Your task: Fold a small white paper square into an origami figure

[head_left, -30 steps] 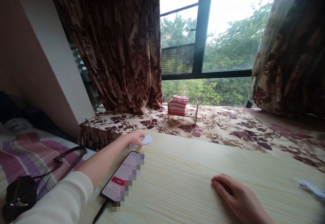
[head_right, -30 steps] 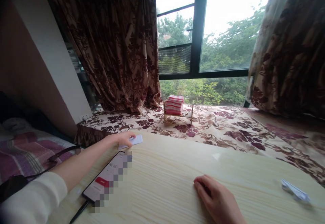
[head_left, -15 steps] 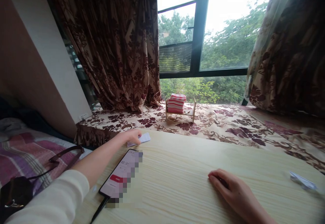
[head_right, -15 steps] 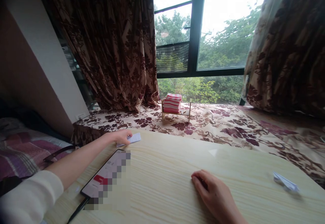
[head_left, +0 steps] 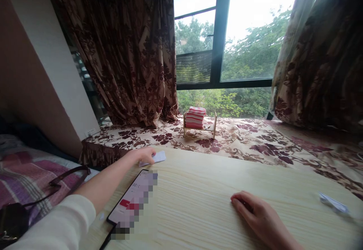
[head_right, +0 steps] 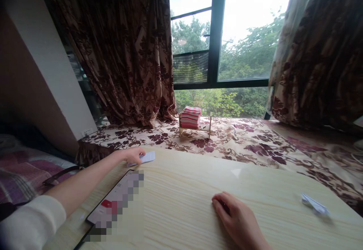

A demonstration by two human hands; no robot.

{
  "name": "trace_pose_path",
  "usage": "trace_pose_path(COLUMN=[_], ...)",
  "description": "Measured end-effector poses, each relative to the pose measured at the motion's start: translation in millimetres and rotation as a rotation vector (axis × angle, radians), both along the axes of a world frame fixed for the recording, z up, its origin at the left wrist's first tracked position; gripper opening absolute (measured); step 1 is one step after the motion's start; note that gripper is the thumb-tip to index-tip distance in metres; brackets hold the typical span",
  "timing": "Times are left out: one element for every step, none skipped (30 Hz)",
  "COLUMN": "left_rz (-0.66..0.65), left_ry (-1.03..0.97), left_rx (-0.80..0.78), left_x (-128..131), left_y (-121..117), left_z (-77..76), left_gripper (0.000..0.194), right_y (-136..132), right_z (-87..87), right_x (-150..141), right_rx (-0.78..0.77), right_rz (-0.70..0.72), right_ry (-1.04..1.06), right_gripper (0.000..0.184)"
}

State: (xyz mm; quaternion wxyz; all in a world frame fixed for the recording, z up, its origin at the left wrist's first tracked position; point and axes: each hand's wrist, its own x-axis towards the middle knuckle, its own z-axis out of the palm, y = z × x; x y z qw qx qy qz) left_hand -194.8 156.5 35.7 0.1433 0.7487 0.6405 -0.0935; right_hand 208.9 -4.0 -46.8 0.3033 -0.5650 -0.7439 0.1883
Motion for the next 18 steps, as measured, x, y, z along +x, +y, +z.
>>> trace_pose_path(left_rz=[-0.006, -0.011, -0.016, -0.021, -0.025, -0.029, -0.032, -0.036, -0.040, -0.044, -0.047, -0.049, -0.049, -0.048, -0.046, -0.045, -0.044, -0.044], left_ry=[0.010, 0.019, 0.029, 0.038, 0.046, 0.052, 0.058, 0.064, 0.070, 0.075, 0.080, 0.085, 0.088, 0.090, 0.090, 0.090, 0.089, 0.088], left_rx=[-0.004, -0.009, -0.015, -0.020, -0.024, -0.028, -0.031, -0.034, -0.036, -0.039, -0.042, -0.044, -0.046, -0.046, -0.046, -0.045, -0.043, -0.042], left_x=[0.4, 0.6, 0.7, 0.7, 0.6, 0.4, 0.1, -0.1, -0.3, -0.4, -0.3, -0.2, 0.0, 0.3, 0.5, 0.6, 0.6, 0.6], left_y=[0.3, 0.6, 0.9, 1.4, 1.8, 2.2, 2.6, 2.9, 3.1, 3.3, 3.5, 3.6, 3.8, 4.0, 4.4, 4.8, 5.4, 6.1], left_z=[-0.1, -0.2, -0.3, -0.4, -0.4, -0.5, -0.6, -0.7, -0.8, -0.9, -1.1, -1.2, -1.3, -1.4, -1.5, -1.8, -2.1, -2.6], left_gripper=[0.033, 0.033, 0.033, 0.033, 0.033, 0.033, 0.033, 0.033, 0.033, 0.033, 0.033, 0.033, 0.033, 0.033, 0.033, 0.033, 0.033, 0.033], right_y=[0.1, 0.1, 0.1, 0.1, 0.1, 0.1, 0.0, 0.0, 0.0, 0.1, 0.2, 0.4, 0.6, 0.8, 0.9, 1.0, 1.0, 0.8], right_z=[0.2, 0.3, 0.5, 0.5, 0.5, 0.3, 0.1, -0.2, -0.5, -0.9, -1.2, -1.5, -1.8, -2.1, -2.3, -2.4, -2.4, -2.3], right_x=[0.2, 0.3, 0.5, 0.7, 0.8, 0.8, 0.8, 0.7, 0.6, 0.4, 0.3, 0.3, 0.2, 0.3, 0.4, 0.5, 0.7, 0.8], right_rx=[0.000, 0.002, 0.004, 0.006, 0.007, 0.007, 0.007, 0.006, 0.004, 0.001, -0.001, -0.002, -0.003, -0.004, -0.005, -0.006, -0.006, -0.009], right_rz=[0.003, 0.005, 0.007, 0.010, 0.012, 0.011, 0.009, 0.006, 0.003, 0.001, 0.000, 0.000, 0.001, 0.002, 0.004, 0.004, 0.005, 0.005], right_ry=[-0.001, -0.003, -0.006, -0.010, -0.014, -0.017, -0.020, -0.022, -0.024, -0.025, -0.025, -0.024, -0.023, -0.022, -0.021, -0.020, -0.018, -0.017], right_gripper=[0.025, 0.025, 0.025, 0.025, 0.025, 0.025, 0.025, 0.025, 0.025, 0.026, 0.026, 0.027, 0.027, 0.027, 0.027, 0.027, 0.027, 0.027])
